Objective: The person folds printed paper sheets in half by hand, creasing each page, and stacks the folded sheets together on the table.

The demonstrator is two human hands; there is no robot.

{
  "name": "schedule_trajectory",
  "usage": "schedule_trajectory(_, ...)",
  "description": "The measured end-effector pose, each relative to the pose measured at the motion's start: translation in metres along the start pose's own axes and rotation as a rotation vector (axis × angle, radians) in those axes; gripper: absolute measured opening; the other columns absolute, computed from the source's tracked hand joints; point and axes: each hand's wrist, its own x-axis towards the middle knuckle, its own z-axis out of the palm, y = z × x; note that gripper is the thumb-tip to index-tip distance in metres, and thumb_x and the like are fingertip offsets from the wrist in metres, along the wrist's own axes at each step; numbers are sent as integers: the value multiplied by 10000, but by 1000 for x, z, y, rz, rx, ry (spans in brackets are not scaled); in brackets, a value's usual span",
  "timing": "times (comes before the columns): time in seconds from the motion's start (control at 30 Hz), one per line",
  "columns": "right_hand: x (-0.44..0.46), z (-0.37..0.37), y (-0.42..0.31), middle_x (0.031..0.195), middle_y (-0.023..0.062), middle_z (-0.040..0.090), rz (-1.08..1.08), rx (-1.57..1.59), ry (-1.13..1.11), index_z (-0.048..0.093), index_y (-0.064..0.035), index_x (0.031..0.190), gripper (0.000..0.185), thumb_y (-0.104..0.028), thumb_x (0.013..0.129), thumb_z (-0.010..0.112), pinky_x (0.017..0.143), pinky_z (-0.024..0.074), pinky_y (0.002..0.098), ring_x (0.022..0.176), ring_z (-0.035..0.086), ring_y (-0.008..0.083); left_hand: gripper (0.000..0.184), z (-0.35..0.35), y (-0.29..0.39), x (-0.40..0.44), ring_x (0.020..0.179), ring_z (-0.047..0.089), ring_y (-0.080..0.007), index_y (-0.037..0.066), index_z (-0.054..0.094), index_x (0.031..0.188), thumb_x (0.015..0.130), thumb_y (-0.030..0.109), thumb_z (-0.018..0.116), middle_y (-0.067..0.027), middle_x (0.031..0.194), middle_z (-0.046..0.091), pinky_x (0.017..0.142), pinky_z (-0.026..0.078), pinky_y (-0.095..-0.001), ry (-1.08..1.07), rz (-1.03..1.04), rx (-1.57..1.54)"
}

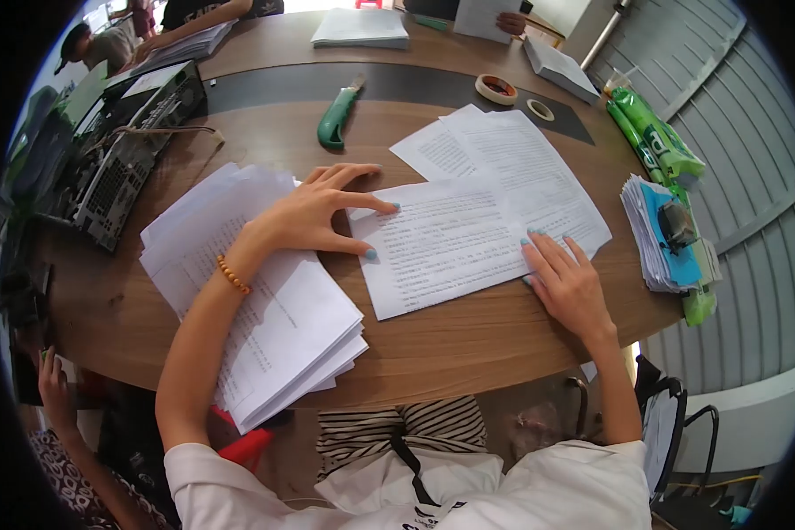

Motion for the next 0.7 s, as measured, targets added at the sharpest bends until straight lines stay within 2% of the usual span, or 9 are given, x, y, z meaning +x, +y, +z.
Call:
schedule_trajectory(0.07,6,6,13,1136,137,570,-173,-56,47,573,-5,1046,316,-90,746,627,910,415,415,1057,542,248,550,1,-1,-1,1290,257,-351,306,604,1140,640,508,711,-120,1386,329,1052,233,-483,21,-23,8)
schedule_trajectory(0.13,13,9,22,1008,104,618,-296,-8,118,584,-7,993,299,-34,699,629,830,448,383,915,587,191,546,3,-4,-1,1295,227,-372,305,600,1147,634,434,735,-106,1413,289,1055,212,-521,33,50,-38)
schedule_trajectory(0.27,21,10,32,967,92,604,-355,48,134,601,-24,918,287,-5,636,649,750,447,374,875,574,205,543,8,-14,1,1304,234,-324,280,603,1145,639,436,725,-119,1409,294,1069,186,-486,47,99,-37)
schedule_trajectory(0.4,29,4,24,920,86,585,-221,177,95,593,-48,787,231,1,577,674,729,429,359,870,559,262,537,10,-17,0,1300,249,-313,285,579,1174,674,440,697,-138,1406,296,1072,177,-459,62,108,-27)
schedule_trajectory(0.5,38,-15,14,960,106,576,11,743,292,546,-24,839,188,-44,687,656,770,423,325,926,545,222,535,15,-23,7,1247,345,-309,263,515,1247,759,448,630,-140,1365,359,1046,245,-409,160,94,-84)
schedule_trajectory(0.57,38,-19,13,978,115,568,133,975,345,519,-21,842,156,-66,745,632,763,427,309,936,534,199,514,16,-34,16,1077,517,-232,166,517,1245,830,470,540,-116,1201,518,943,352,-350,287,73,-952)
schedule_trajectory(0.63,47,-34,6,942,101,558,645,1013,846,451,-25,806,176,-159,850,556,773,424,327,910,535,184,536,5,-37,18,1068,522,-215,134,482,1267,860,482,492,-105,1203,522,925,368,-329,392,15,-946)
schedule_trajectory(0.67,54,-45,-6,942,101,558,637,1024,839,451,-25,806,176,-159,850,556,773,424,327,910,535,184,561,1,-37,16,1059,528,-197,101,447,1290,889,494,445,-94,1205,526,906,385,-307,478,-27,-942)
schedule_trajectory(0.7,64,-60,-28,903,98,549,514,763,812,456,-26,806,203,-196,859,554,734,428,319,859,540,175,580,-4,-33,11,1045,536,-180,82,459,1274,899,521,396,-95,1184,542,887,393,-304,522,-31,-1009)
